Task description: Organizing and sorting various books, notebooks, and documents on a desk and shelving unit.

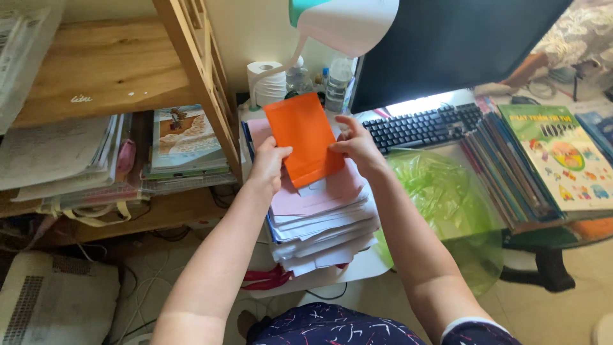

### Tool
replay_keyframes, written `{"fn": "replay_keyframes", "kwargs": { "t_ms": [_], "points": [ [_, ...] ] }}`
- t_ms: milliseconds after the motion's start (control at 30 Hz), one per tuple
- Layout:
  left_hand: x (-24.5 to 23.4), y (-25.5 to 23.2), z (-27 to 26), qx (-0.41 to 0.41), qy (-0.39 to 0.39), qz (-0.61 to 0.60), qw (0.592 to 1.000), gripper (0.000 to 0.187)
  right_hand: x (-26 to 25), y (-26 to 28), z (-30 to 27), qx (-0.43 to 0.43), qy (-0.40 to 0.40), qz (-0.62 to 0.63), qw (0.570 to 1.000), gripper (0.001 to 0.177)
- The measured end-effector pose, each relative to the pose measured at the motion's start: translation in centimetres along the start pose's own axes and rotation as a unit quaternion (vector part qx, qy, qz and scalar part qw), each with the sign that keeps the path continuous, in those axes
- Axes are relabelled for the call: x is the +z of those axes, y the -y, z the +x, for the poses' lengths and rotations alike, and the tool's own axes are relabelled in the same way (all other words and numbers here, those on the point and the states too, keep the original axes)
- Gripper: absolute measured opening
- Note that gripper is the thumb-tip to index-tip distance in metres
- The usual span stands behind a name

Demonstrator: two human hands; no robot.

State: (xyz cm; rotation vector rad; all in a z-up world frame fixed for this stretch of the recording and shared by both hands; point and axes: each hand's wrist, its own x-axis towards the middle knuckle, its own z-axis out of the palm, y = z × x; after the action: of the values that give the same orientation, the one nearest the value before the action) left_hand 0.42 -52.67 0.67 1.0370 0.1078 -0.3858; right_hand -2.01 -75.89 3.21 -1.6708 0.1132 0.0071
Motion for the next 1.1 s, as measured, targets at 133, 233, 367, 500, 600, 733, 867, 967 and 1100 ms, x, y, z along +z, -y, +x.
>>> {"fn": "replay_keyframes", "kwargs": {
  "t_ms": [133, 233, 367, 500, 600, 733, 867, 967, 1100],
  "points": [
    [0.5, -2.0, -2.6, 0.043, 0.001, 0.002, 0.999, 0.029, -0.5, 4.2, -2.5, 0.009, 0.043, 0.091, 0.995, 0.059],
    [1.6, -3.5, -3.9, 0.056, 0.024, -0.027, 0.998, 0.028, -0.9, 4.2, -2.5, 0.005, 0.097, 0.108, 0.989, 0.038],
    [2.0, -3.5, -3.9, 0.093, 0.044, -0.059, 0.993, 0.027, -1.2, 4.0, -2.4, -0.059, 0.104, 0.115, 0.986, 0.023],
    [3.0, -3.8, -4.2, 0.133, 0.085, -0.098, 0.983, 0.023, -1.1, 4.8, -3.1, -0.147, 0.071, 0.119, 0.979, 0.018],
    [3.6, -3.4, -3.8, 0.143, 0.089, -0.099, 0.981, 0.022, -1.5, 5.6, -3.7, -0.175, 0.055, 0.128, 0.975, 0.017],
    [4.4, -3.4, -4.0, 0.135, 0.085, -0.083, 0.984, 0.022, -1.9, 5.4, -3.3, -0.174, 0.051, 0.147, 0.972, 0.016],
    [6.1, -4.5, -6.0, 0.114, 0.046, -0.040, 0.992, 0.032, -2.4, 3.9, -2.5, -0.140, 0.046, 0.195, 0.970, 0.015],
    [5.6, -2.6, -5.1, 0.084, 0.042, 0.002, 0.996, 0.036, -2.8, 2.6, -2.0, -0.118, 0.053, 0.250, 0.959, 0.015],
    [3.5, 2.3, -2.4, 0.085, 0.068, 0.038, 0.993, 0.036, -2.9, 1.8, -1.9, -0.055, 0.050, 0.321, 0.944, 0.016]
  ]
}}
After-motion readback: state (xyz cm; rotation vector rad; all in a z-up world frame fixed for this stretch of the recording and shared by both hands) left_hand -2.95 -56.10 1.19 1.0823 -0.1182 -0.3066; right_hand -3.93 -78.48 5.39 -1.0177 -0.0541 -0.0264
